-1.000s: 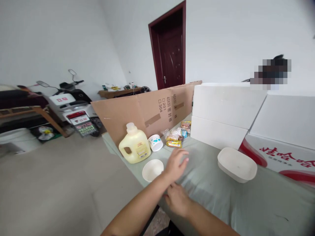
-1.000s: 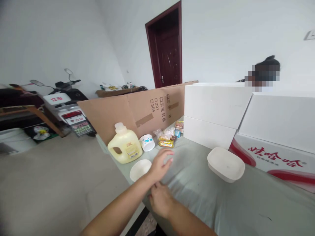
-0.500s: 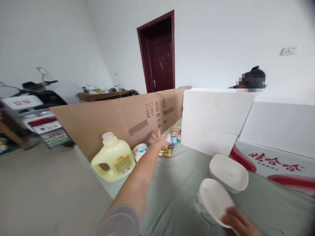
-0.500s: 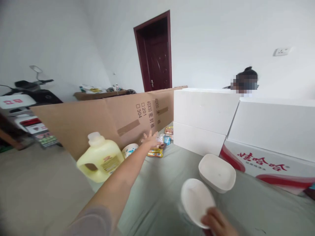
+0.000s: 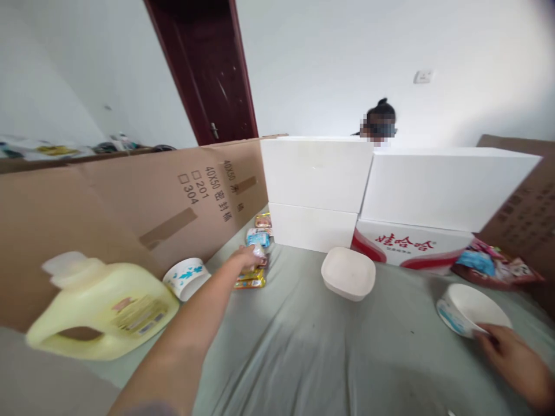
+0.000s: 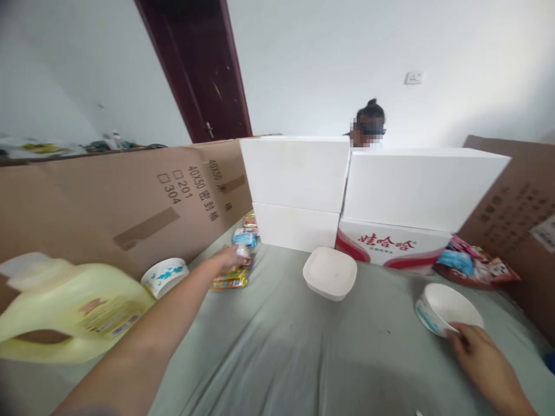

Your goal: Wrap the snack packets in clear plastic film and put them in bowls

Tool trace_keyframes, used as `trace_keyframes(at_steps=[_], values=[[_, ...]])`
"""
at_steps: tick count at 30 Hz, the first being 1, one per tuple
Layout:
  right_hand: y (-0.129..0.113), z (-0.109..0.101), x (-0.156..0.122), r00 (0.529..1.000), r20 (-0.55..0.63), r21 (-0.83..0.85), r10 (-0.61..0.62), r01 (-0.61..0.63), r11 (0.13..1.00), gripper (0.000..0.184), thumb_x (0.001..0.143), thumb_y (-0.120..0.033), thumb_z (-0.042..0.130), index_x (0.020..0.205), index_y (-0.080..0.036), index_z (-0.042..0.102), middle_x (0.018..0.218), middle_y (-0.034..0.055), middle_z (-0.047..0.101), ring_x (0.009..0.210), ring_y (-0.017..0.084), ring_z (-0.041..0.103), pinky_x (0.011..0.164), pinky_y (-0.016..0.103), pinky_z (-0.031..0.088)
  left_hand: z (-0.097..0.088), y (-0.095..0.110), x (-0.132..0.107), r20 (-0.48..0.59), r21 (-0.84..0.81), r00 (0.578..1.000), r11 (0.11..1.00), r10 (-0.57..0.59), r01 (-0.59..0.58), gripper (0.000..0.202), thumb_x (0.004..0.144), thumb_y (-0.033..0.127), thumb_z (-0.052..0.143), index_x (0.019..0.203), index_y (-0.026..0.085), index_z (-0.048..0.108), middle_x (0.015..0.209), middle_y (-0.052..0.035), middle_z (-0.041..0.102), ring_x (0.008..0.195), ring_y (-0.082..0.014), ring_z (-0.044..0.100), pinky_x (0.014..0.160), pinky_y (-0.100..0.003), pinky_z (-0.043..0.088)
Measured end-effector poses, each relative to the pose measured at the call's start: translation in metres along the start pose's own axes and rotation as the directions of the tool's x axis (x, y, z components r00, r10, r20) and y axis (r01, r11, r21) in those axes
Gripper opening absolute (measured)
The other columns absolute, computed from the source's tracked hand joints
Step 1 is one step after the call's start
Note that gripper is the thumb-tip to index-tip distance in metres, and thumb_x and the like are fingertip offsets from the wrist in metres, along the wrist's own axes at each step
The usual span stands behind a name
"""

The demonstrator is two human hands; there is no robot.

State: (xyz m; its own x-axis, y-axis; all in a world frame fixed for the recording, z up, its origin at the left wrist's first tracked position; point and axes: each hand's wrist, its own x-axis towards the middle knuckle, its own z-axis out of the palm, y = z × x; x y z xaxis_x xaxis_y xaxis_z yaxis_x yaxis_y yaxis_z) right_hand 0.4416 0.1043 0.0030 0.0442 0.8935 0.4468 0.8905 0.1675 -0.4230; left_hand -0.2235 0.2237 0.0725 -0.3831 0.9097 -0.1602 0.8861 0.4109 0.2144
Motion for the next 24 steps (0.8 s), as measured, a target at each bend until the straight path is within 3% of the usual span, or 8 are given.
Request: trace_keyframes(at_steps=[3,8,11,14,17,19,21,24], values=[[0.006,0.016,0.021,0.997,0.081,-0.029,0.012,-0.01,1.0,0.034,0.088,-0.044,0.04,0.085,-0.023,0.066,0.097,0.0189,0.065,0.09,0.027,0.063,0.08,0.041,0.048,0.008,0.001,-0.029,0.04,0.086,0.999,0.996,0.036,-0.039,0.066,0.067,0.051,0.072,0.122,0.02,0.054,0.121,-0.0147,0.058,0.103,-0.0336,0.062,0.079,-0.034,0.047],[-0.027,0.032,0.042,0.987,0.161,0.002,-0.015,0.015,1.0,0.032,0.083,-0.037,0.041,0.094,-0.018,0.064,0.1,0.013,0.065,0.087,0.024,0.063,0.081,0.038,0.05,0.007,0.008,-0.069,0.043,0.148,0.994,0.984,0.096,-0.101,0.054,0.074,0.044,0.065,0.123,0.023,0.055,0.124,-0.0118,0.056,0.103,-0.0317,0.062,0.08,-0.034,0.046],[-0.046,0.035,0.049,0.981,0.186,0.032,-0.053,0.048,0.998,0.031,0.083,-0.031,0.04,0.098,-0.016,0.064,0.103,0.0136,0.065,0.091,0.023,0.063,0.084,0.036,0.05,0.005,0.027,-0.092,0.004,0.151,0.985,0.973,0.173,-0.172,0.046,0.08,0.042,0.06,0.123,0.025,0.055,0.128,-0.0104,0.053,0.103,-0.0308,0.062,0.082,-0.036,0.046],[-0.058,0.034,0.049,0.987,0.153,0.053,-0.055,0.047,0.997,0.037,0.082,-0.025,0.043,0.113,-0.015,0.06,0.124,0.0154,0.058,0.097,0.022,0.063,0.085,0.035,0.05,0.009,0.058,-0.124,-0.061,0.144,0.957,0.951,0.283,-0.273,0.044,0.086,0.038,0.055,0.129,0.028,0.05,0.132,-0.0075,0.049,0.107,-0.0269,0.06,0.089,-0.035,0.043],[-0.067,0.029,0.031,0.997,0.073,0.09,-0.023,0.016,0.996,0.043,0.083,-0.028,0.043,0.123,-0.017,0.054,0.141,0.0172,0.044,0.086,0.02,0.065,0.082,0.038,0.053,0.023,0.093,-0.168,-0.147,0.099,0.871,0.883,0.47,-0.459,0.042,0.086,0.037,0.056,0.128,0.029,0.052,0.131,-0.0065,0.05,0.114,-0.0248,0.056,0.096,-0.035,0.039],[-0.074,0.025,0.007,0.994,0.104,0.145,-0.045,0.029,0.989,0.037,0.084,-0.032,0.043,0.115,-0.019,0.059,0.131,0.0153,0.053,0.077,0.019,0.065,0.078,0.038,0.054,0.039,0.116,-0.2,-0.177,-0.001,0.786,0.799,0.592,-0.602,0.044,0.086,0.039,0.058,0.127,0.026,0.053,0.128,-0.0079,0.052,0.108,-0.0235,0.059,0.094,-0.034,0.042],[-0.081,0.02,-0.022,0.975,0.209,0.211,-0.08,0.035,0.977,0.031,0.085,-0.036,0.044,0.102,-0.021,0.065,0.108,0.0104,0.066,0.074,0.019,0.065,0.073,0.035,0.054,0.058,0.135,-0.229,-0.176,-0.112,0.755,0.749,0.632,-0.653,0.046,0.086,0.045,0.059,0.126,0.024,0.053,0.123,-0.0087,0.057,0.104,-0.0238,0.061,0.09,-0.033,0.046],[-0.097,0.012,-0.068,0.94,0.336,0.296,-0.058,-0.047,0.954,0.031,0.087,-0.041,0.044,0.095,-0.022,0.067,0.09,0.0068,0.07,0.075,0.019,0.065,0.068,0.033,0.054,0.092,0.155,-0.263,-0.057,-0.259,0.755,0.721,0.653,-0.643,0.043,0.087,0.05,0.055,0.12,0.023,0.057,0.109,-0.0089,0.066,0.096,-0.0253,0.065,0.082,-0.035,0.05]])
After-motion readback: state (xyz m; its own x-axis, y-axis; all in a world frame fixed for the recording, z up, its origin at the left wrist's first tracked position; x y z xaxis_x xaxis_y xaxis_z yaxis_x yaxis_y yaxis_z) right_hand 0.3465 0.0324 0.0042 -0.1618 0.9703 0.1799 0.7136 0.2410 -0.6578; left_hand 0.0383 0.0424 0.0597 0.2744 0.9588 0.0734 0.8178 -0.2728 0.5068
